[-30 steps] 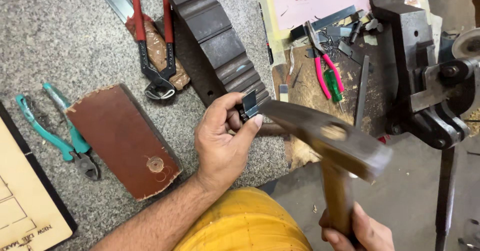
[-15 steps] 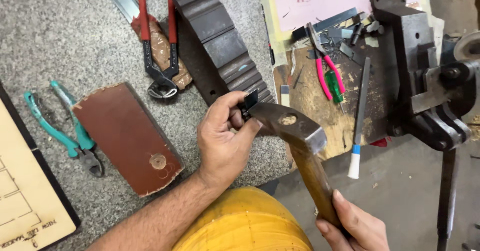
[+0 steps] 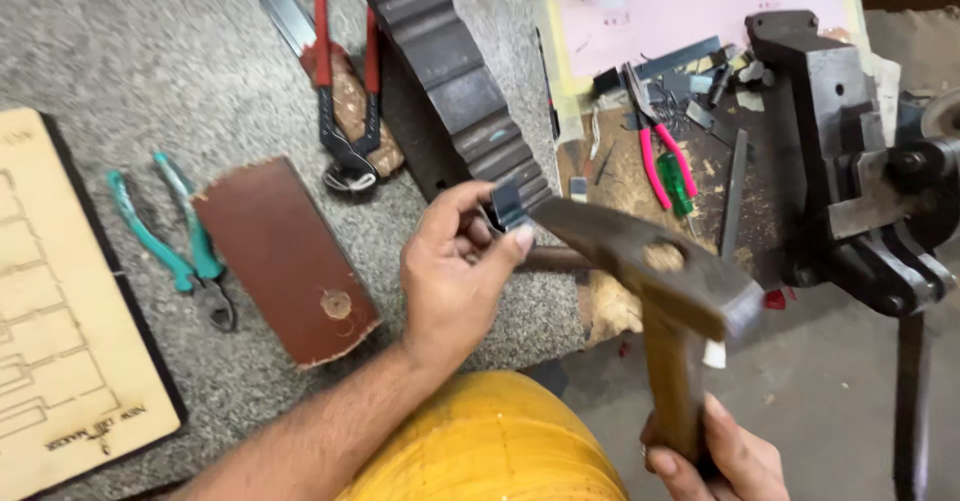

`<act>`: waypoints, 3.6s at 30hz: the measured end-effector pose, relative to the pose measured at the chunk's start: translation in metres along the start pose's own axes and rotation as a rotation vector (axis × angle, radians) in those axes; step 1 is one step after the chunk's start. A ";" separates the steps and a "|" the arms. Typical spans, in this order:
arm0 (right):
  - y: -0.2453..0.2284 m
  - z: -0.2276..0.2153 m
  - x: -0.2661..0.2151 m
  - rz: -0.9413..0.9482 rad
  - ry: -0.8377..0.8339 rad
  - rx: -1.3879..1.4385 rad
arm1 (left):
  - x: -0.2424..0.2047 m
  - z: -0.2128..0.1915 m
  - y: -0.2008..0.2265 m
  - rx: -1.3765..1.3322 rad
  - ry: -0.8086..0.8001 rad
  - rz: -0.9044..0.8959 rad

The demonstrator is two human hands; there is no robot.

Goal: The person gathers small metal pieces from a workbench and uses a hammer to shape them against a metal track. They repeatedly pick up pieces, position them on a wooden template, and strike them to form a specific shape.

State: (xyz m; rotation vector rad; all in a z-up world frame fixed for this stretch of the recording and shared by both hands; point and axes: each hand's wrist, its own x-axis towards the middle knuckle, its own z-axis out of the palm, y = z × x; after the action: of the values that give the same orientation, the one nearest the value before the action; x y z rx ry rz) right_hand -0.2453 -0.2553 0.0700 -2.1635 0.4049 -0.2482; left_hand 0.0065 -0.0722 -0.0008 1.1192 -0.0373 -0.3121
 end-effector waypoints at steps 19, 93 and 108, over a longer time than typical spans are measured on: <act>0.006 0.101 0.075 -0.416 -0.216 -0.749 | -0.101 -0.170 0.113 0.468 0.510 0.024; -0.179 0.420 0.101 -0.581 -0.820 -0.123 | -0.106 -0.409 0.147 1.087 -0.361 0.350; -0.177 0.422 0.105 -0.582 -0.868 -0.106 | -0.104 -0.412 0.148 1.069 -0.406 0.293</act>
State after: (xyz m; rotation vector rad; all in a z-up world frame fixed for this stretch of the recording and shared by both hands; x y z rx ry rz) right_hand 0.0224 0.1178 -0.0278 -2.2076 -0.7180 0.4061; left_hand 0.0173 0.3757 -0.0376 2.0561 -0.7971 -0.2462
